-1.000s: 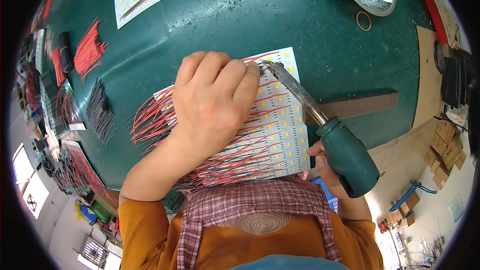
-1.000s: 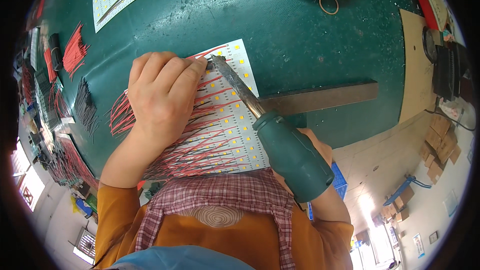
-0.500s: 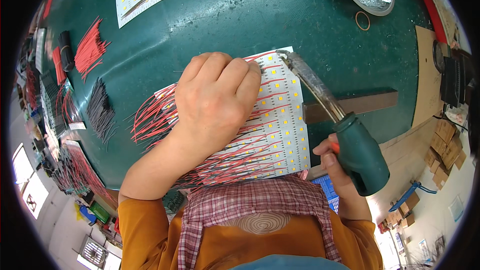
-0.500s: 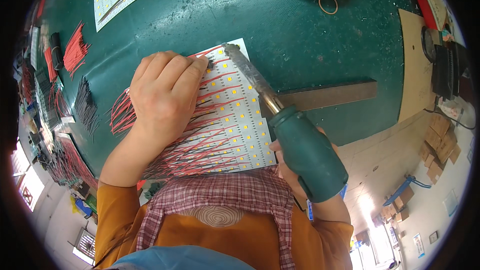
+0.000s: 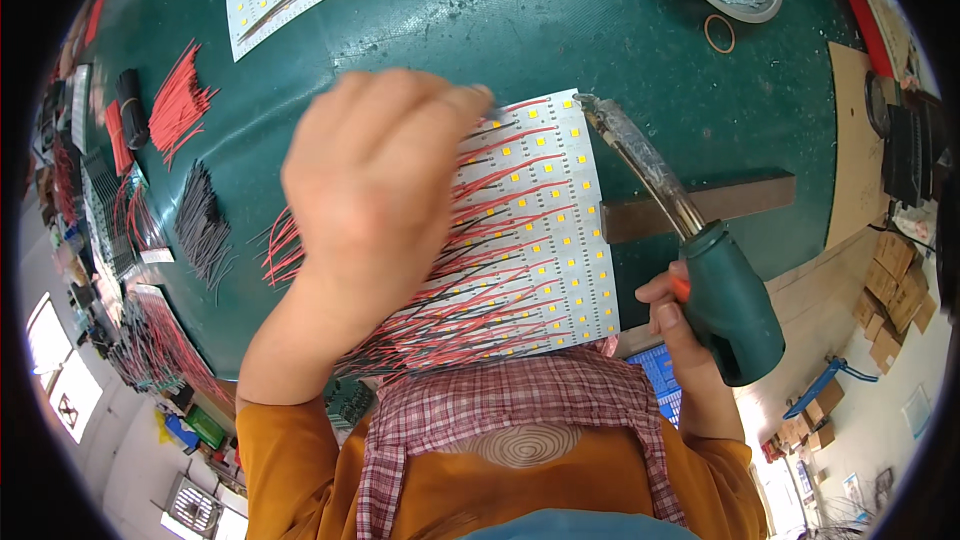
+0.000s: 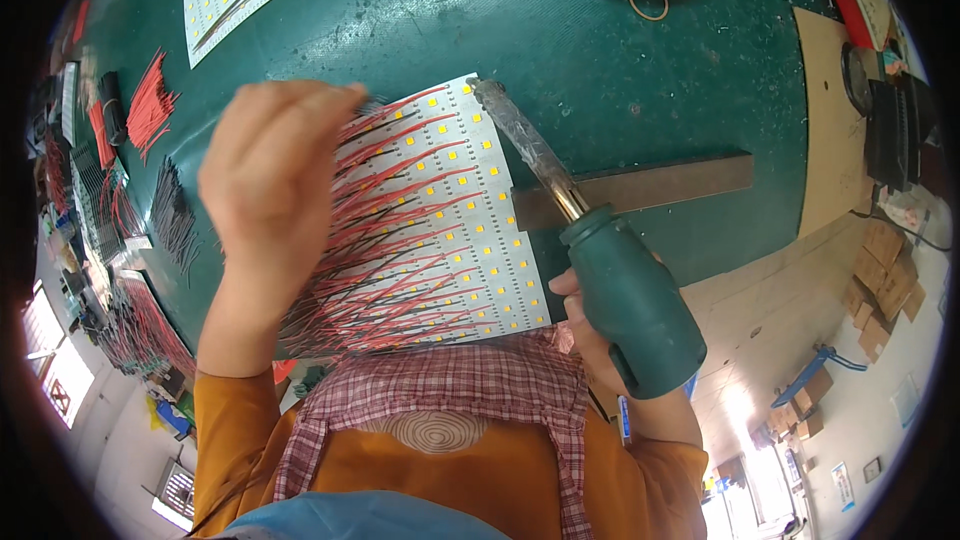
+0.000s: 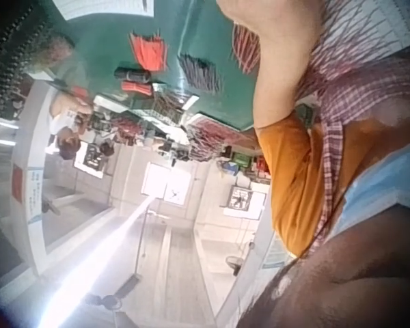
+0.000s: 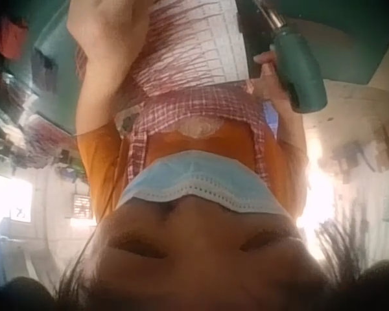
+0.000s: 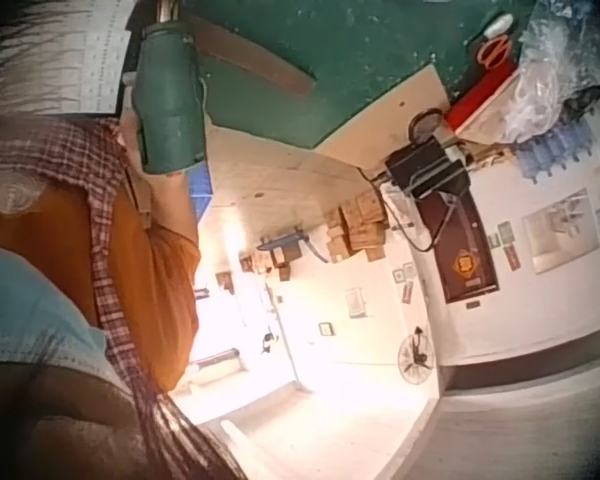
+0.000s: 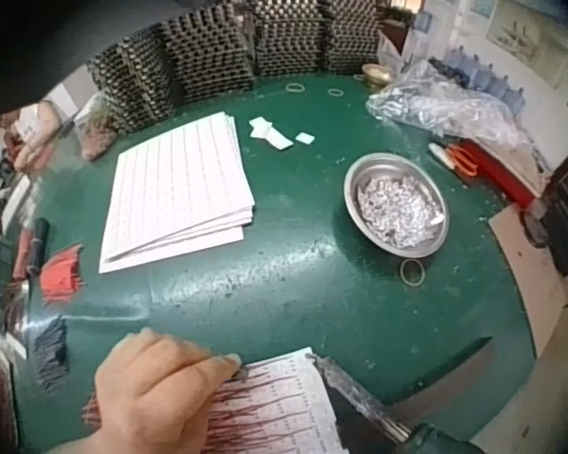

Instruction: The person is soldering colored wires onto LED panels at a workbench.

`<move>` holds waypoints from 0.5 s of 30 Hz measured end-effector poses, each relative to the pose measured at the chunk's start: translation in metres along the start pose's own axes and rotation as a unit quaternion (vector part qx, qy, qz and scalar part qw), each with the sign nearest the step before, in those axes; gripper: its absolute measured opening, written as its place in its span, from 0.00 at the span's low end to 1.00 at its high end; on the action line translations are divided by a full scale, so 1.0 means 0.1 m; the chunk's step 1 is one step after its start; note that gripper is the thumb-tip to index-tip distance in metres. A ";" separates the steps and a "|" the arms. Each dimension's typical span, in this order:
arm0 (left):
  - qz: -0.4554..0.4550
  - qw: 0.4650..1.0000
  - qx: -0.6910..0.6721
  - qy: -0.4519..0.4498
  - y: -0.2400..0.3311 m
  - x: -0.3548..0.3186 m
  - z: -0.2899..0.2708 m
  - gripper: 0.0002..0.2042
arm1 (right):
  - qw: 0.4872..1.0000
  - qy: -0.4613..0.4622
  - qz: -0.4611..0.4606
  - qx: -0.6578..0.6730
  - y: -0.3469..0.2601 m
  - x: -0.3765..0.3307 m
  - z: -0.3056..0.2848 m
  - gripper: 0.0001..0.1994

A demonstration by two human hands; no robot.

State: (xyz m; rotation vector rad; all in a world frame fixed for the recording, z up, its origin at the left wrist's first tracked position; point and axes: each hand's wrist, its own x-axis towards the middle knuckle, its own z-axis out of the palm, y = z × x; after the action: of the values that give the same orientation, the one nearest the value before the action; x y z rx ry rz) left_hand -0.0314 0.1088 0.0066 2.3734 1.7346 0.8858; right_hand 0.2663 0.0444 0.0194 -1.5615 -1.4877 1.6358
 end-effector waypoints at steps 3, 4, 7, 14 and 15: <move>0.047 0.998 0.035 -0.028 0.07 0.03 0.08 0.11 | 0.995 -0.017 -0.027 -0.099 0.02 0.02 0.00 0.14; 0.032 0.998 0.037 -0.041 0.12 0.03 0.09 0.11 | 0.995 -0.017 -0.025 -0.098 -0.02 0.02 0.02 0.14; 0.027 0.997 0.042 -0.057 0.14 0.03 0.17 0.10 | 0.995 0.009 0.087 0.051 -0.11 0.02 0.05 0.15; 0.058 0.995 0.062 -0.048 0.16 -0.04 0.36 0.11 | 0.998 0.019 -0.012 -0.062 -0.02 0.03 0.07 0.12; 0.058 0.995 0.062 -0.049 0.17 -0.03 0.36 0.11 | 0.997 0.011 -0.010 -0.075 -0.04 0.04 0.07 0.08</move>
State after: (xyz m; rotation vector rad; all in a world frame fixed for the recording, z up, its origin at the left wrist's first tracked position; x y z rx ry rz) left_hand -0.0004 0.1095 -0.0183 2.5716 1.6781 0.6798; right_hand 0.2581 0.0463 0.0197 -1.6325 -1.6423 1.5207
